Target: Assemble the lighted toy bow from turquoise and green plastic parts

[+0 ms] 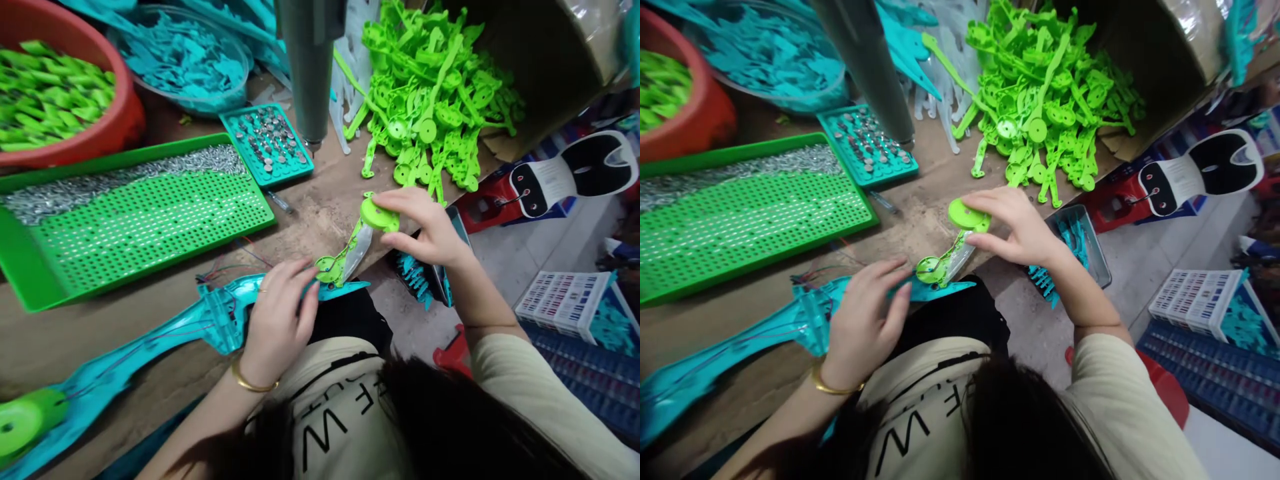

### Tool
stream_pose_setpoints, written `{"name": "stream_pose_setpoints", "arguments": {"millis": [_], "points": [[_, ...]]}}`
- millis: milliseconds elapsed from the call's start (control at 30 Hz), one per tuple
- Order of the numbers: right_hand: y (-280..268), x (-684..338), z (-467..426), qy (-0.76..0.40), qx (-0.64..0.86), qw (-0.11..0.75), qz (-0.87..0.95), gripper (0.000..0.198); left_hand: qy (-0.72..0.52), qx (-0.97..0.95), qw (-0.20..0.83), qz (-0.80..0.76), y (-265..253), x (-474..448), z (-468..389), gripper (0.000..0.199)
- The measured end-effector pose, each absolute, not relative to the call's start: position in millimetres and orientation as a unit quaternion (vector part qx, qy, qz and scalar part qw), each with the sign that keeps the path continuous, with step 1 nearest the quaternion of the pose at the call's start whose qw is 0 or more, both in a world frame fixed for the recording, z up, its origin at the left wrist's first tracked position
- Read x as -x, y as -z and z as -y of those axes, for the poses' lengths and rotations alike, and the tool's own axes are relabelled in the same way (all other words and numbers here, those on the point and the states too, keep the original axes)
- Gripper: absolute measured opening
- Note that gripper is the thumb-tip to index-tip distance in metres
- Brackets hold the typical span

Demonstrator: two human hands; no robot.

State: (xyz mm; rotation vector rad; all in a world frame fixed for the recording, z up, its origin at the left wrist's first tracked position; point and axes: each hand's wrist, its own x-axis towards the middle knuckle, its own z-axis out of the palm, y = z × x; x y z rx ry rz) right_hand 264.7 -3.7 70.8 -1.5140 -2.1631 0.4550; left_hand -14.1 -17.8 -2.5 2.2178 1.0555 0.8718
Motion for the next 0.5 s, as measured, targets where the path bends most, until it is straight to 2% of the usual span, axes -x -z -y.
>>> {"name": "stream_pose_setpoints", "arguments": {"millis": [100, 167, 367, 500], "points": [[-62, -262, 3, -0.163, 0.538, 0.223, 0.797, 0.050, -0.290, -0.879, 0.152, -0.347, 16, 19, 19, 0.026], [-56, -261, 3, -0.161, 0.542, 0.222, 0.794, 0.049, -0.278, -0.889, 0.120, -0.343, 22, 19, 20, 0.027], [-50, -264, 2, -0.162, 0.566, 0.223, 0.777, 0.046, -0.257, -0.889, 0.135, -0.353, 26, 22, 22, 0.031], [-41, -252, 6, -0.189, 0.544, 0.191, 0.795, 0.055, -0.245, -0.887, 0.127, -0.370, 28, 23, 23, 0.029]]}}
